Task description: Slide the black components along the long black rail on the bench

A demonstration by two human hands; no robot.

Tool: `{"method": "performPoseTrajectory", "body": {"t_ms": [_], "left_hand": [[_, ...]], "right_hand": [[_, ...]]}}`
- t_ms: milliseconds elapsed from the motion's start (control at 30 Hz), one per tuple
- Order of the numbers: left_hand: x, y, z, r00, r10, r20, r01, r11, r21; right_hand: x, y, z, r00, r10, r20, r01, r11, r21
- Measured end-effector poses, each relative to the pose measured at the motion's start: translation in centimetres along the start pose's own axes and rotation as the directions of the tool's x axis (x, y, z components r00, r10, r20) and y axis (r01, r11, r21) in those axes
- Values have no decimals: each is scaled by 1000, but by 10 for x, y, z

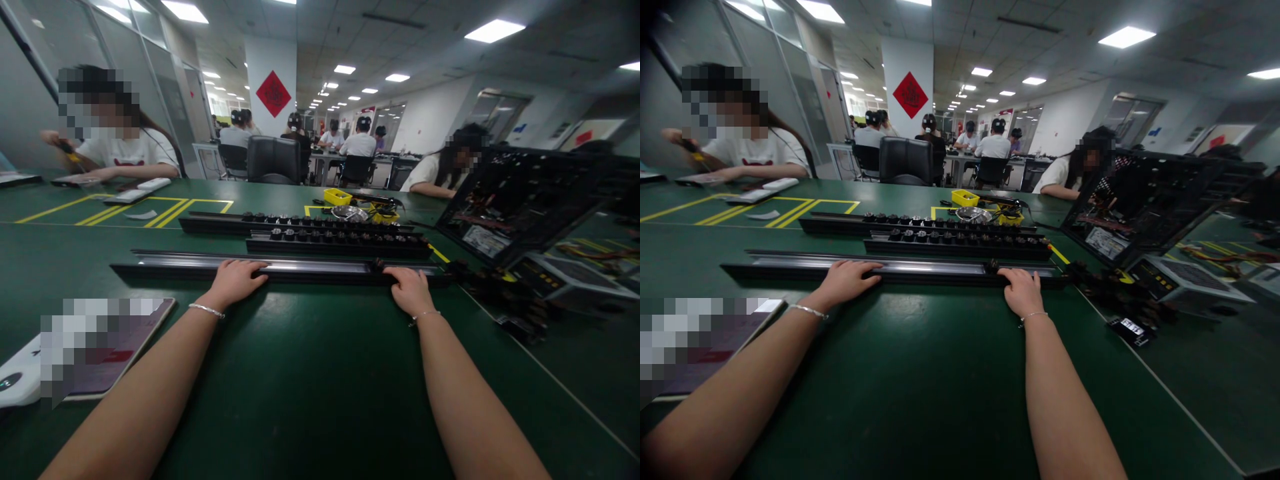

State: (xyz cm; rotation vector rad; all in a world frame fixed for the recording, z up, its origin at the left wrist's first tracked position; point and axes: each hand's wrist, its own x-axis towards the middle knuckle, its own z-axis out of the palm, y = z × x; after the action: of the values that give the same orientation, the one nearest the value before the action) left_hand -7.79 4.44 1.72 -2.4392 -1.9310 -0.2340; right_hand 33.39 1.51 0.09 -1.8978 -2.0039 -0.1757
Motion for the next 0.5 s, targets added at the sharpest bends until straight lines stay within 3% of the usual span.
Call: {"method": "performPoseTrajectory", "body": {"t_ms": [167, 300, 500], "left_hand": [[0, 1, -1, 1000, -1, 5, 1, 1000, 6], [1, 0, 1, 1000, -6, 14, 6, 999, 32], [-2, 4, 5, 998, -6, -62, 11, 997, 77]], "right_hand": [[1, -1, 1, 996, 39, -86, -31, 995, 92], [7, -17, 6, 959, 168, -227, -116, 967, 225], [20, -43, 20, 899, 383, -212, -337, 915, 220]]}}
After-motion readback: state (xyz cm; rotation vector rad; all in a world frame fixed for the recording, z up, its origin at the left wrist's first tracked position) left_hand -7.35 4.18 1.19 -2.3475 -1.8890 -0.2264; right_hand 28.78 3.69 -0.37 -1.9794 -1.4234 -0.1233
